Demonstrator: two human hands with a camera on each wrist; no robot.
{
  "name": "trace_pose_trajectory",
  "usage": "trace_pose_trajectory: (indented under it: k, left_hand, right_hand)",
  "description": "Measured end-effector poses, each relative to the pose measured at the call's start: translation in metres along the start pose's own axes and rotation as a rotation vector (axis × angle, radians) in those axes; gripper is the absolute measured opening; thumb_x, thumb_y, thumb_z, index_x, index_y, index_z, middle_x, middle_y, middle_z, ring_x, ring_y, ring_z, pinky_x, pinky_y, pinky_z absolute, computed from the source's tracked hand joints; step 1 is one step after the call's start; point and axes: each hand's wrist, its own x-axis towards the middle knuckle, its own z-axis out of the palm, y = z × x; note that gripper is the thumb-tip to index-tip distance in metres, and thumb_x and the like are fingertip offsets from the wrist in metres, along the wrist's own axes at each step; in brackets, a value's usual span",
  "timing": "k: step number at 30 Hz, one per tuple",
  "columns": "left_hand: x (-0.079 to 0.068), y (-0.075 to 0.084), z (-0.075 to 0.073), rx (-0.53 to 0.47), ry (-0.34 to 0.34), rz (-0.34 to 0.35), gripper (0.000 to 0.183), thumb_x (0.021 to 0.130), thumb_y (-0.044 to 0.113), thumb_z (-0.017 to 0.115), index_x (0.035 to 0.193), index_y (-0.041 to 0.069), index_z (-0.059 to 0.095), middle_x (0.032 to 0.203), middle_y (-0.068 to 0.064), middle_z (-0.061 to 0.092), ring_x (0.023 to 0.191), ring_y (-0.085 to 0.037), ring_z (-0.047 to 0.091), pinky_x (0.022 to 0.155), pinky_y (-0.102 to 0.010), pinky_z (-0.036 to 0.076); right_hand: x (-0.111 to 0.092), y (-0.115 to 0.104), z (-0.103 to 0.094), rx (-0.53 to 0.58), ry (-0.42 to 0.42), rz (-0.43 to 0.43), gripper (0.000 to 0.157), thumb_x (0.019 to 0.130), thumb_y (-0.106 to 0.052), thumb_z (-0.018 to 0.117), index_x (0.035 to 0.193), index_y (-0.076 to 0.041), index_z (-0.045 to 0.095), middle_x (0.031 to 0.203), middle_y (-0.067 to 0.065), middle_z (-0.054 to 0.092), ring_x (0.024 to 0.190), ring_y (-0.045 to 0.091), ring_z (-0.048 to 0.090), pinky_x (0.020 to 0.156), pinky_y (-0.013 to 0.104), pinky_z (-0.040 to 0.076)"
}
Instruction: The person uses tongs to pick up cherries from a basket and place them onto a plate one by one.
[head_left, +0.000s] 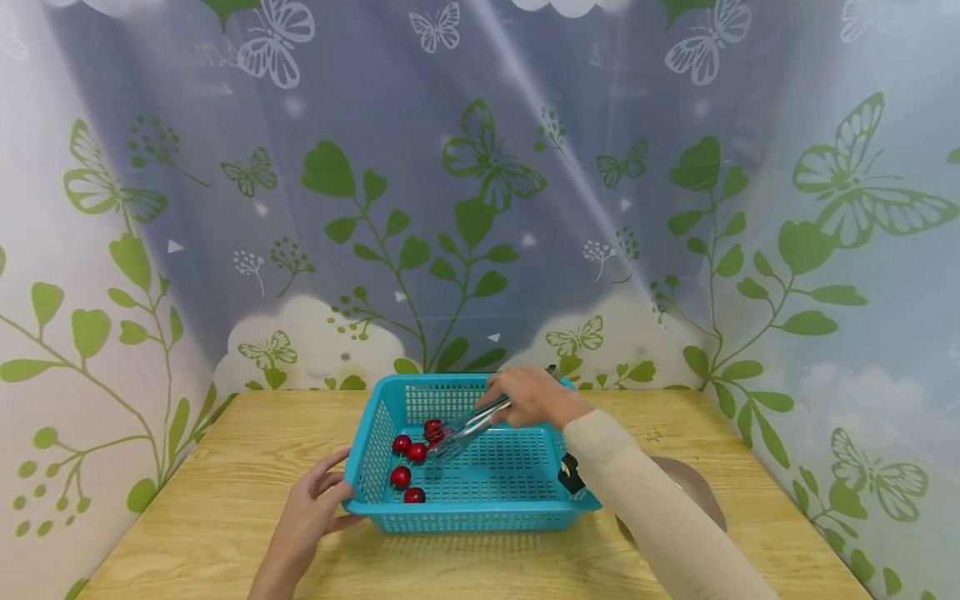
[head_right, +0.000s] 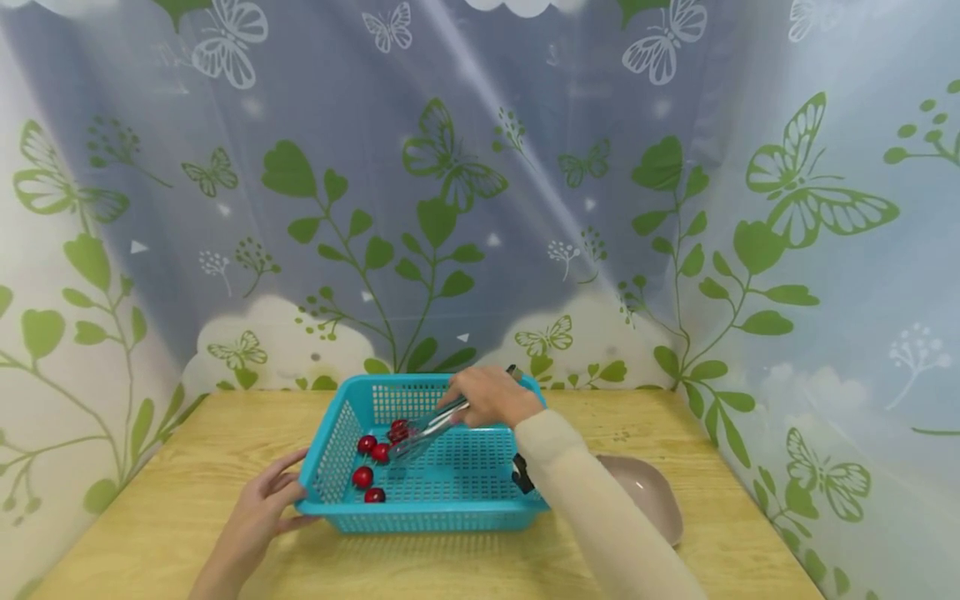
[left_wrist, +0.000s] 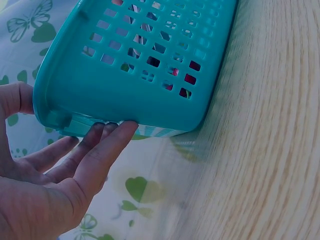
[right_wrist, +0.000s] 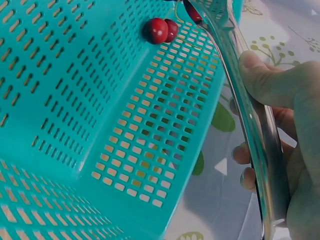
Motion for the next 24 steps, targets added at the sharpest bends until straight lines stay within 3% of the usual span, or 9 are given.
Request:
trace_pose_trajectory:
  k: [3,10,15,24]
  left_hand:
    - [0.000,0.000,0.000,0.004,-0.003,0.001,0.062,0.092,0.004,0.055,0.154,0.010,0.046,0.129,-0.022,0.066,0.108,-0.030,0.071,0.083,-0.048,0.068]
    - [0.001,-0.001,-0.001,0.004,-0.001,-0.008,0.062,0.093,0.004,0.055,0.154,0.011,0.046,0.128,-0.020,0.067,0.109,-0.030,0.071,0.083,-0.048,0.068]
    - [0.002,-0.002,0.000,0.004,-0.010,-0.001,0.064,0.092,0.004,0.056,0.154,0.009,0.044,0.129,-0.022,0.066,0.110,-0.031,0.070,0.084,-0.049,0.068]
    - [0.002,0.000,0.000,0.001,-0.005,-0.009,0.063,0.092,0.004,0.055,0.153,0.012,0.046,0.131,-0.024,0.065,0.111,-0.031,0.070,0.086,-0.049,0.067]
  right_hand:
    - [-0.002,0.003,-0.004,-0.014,0.012,-0.009,0.030,0.096,-0.029,0.072,0.126,-0.033,0.076,0.146,0.010,0.063,0.124,0.029,0.065,0.050,0.022,0.030]
    - [-0.012,0.011,-0.011,-0.025,0.086,-0.044,0.032,0.094,-0.030,0.074,0.126,-0.029,0.076,0.142,0.011,0.065,0.094,0.021,0.071,0.048,0.019,0.031]
    - [-0.021,0.014,-0.018,-0.041,0.172,-0.077,0.031,0.092,-0.030,0.077,0.123,-0.030,0.077,0.130,0.005,0.071,0.091,0.018,0.070,0.053,0.018,0.039]
    - [-0.034,0.018,-0.028,-0.021,0.281,-0.121,0.029,0.090,-0.029,0.079,0.119,-0.032,0.079,0.107,-0.008,0.072,0.069,0.004,0.052,0.044,0.016,0.028]
